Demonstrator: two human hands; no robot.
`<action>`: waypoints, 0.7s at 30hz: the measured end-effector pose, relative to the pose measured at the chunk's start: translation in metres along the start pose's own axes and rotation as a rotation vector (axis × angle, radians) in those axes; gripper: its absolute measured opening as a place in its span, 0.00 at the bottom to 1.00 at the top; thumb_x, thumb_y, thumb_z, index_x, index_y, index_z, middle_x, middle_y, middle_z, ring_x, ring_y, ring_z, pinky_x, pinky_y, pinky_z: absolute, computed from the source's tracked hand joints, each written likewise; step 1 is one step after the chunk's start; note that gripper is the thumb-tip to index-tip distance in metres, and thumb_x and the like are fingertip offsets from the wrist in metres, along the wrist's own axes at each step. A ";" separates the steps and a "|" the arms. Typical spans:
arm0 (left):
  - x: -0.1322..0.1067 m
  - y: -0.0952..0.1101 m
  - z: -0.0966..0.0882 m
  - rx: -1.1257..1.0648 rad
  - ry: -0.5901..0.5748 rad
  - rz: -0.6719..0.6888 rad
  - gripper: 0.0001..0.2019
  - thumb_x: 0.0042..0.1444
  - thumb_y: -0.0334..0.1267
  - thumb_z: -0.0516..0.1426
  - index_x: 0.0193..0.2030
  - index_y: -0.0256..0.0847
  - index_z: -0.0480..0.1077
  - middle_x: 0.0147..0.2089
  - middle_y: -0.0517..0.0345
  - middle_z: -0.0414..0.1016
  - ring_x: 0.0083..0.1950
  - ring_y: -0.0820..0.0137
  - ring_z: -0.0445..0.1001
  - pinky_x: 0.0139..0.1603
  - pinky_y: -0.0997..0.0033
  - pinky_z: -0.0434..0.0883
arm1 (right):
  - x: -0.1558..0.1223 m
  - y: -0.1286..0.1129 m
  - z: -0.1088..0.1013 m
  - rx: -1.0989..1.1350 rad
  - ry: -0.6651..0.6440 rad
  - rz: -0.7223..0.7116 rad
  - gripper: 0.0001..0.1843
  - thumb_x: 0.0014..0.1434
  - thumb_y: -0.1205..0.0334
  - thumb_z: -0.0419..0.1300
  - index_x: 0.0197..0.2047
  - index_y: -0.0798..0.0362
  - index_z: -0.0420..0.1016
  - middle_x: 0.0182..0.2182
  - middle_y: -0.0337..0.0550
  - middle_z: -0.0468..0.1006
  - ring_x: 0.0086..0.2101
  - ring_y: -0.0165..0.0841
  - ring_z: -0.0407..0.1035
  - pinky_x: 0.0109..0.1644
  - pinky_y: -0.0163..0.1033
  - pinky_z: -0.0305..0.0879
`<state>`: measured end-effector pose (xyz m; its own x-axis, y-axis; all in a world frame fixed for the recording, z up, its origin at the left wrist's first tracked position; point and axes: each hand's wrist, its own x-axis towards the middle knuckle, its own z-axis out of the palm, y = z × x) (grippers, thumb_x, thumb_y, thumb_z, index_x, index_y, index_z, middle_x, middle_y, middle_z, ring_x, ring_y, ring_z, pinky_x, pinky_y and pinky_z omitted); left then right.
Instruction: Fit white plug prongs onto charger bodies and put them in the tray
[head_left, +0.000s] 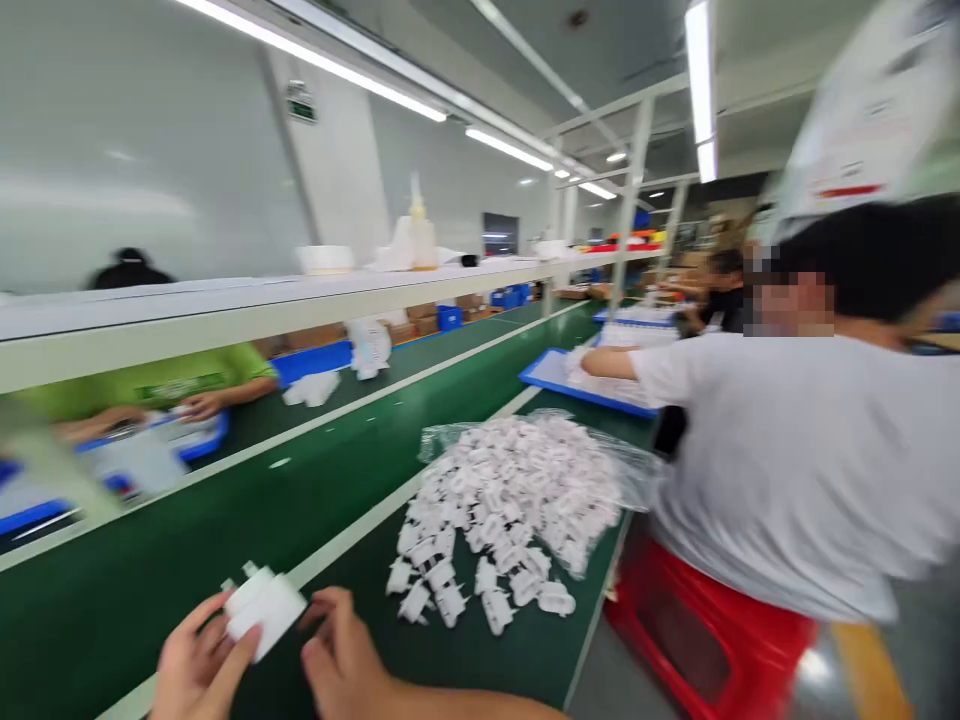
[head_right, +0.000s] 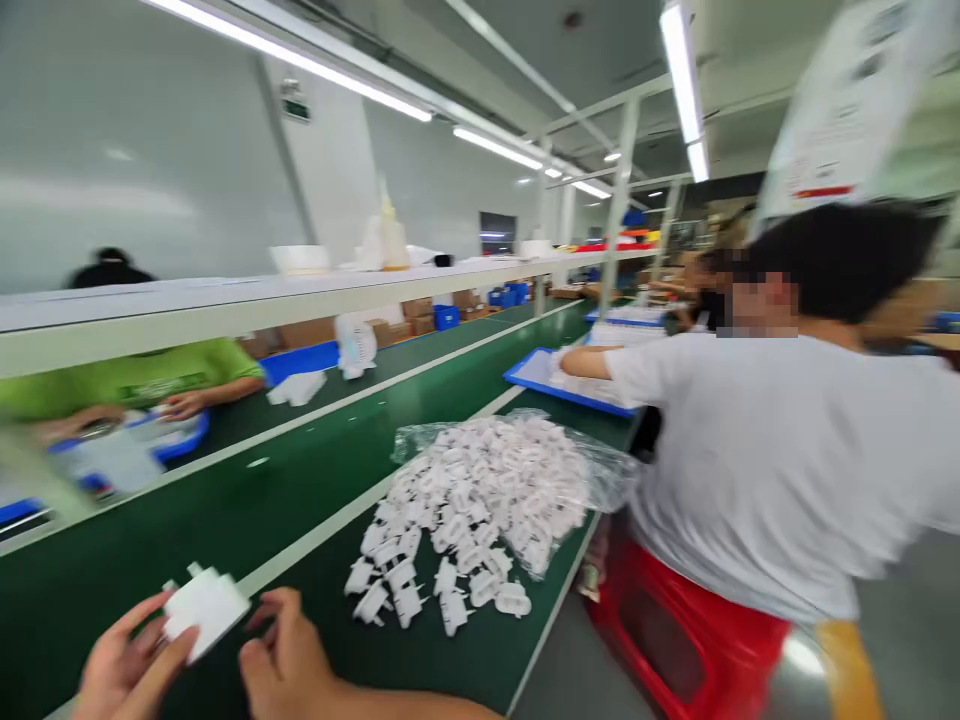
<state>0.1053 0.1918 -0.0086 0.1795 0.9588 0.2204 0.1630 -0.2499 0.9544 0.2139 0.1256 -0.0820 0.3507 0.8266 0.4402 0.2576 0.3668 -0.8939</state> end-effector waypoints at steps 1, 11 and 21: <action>-0.006 0.009 -0.006 -0.027 0.006 0.003 0.33 0.41 0.53 0.59 0.55 0.49 0.56 0.44 0.53 0.73 0.42 0.57 0.76 0.36 0.60 0.74 | -0.008 -0.008 -0.004 -0.019 -0.054 -0.035 0.25 0.53 0.63 0.54 0.55 0.47 0.57 0.43 0.44 0.73 0.34 0.36 0.70 0.38 0.42 0.67; -0.049 0.025 -0.074 0.318 0.027 0.016 0.16 0.49 0.44 0.58 0.44 0.43 0.65 0.42 0.54 0.73 0.43 0.64 0.73 0.43 0.61 0.73 | -0.033 -0.033 -0.029 -0.198 -0.409 -0.142 0.14 0.63 0.62 0.47 0.52 0.52 0.61 0.40 0.47 0.71 0.34 0.34 0.68 0.41 0.41 0.65; -0.135 -0.019 -0.232 0.637 0.648 -0.173 0.25 0.41 0.54 0.60 0.41 0.41 0.58 0.37 0.56 0.67 0.38 0.59 0.74 0.37 0.60 0.74 | -0.029 -0.028 -0.031 -0.279 -0.408 -0.086 0.11 0.64 0.61 0.44 0.47 0.50 0.63 0.41 0.47 0.71 0.34 0.35 0.69 0.37 0.42 0.66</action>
<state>-0.1476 0.0987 -0.0100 -0.4439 0.8298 0.3383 0.6742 0.0606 0.7360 0.2240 0.0779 -0.0669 -0.0485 0.9183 0.3930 0.5210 0.3590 -0.7744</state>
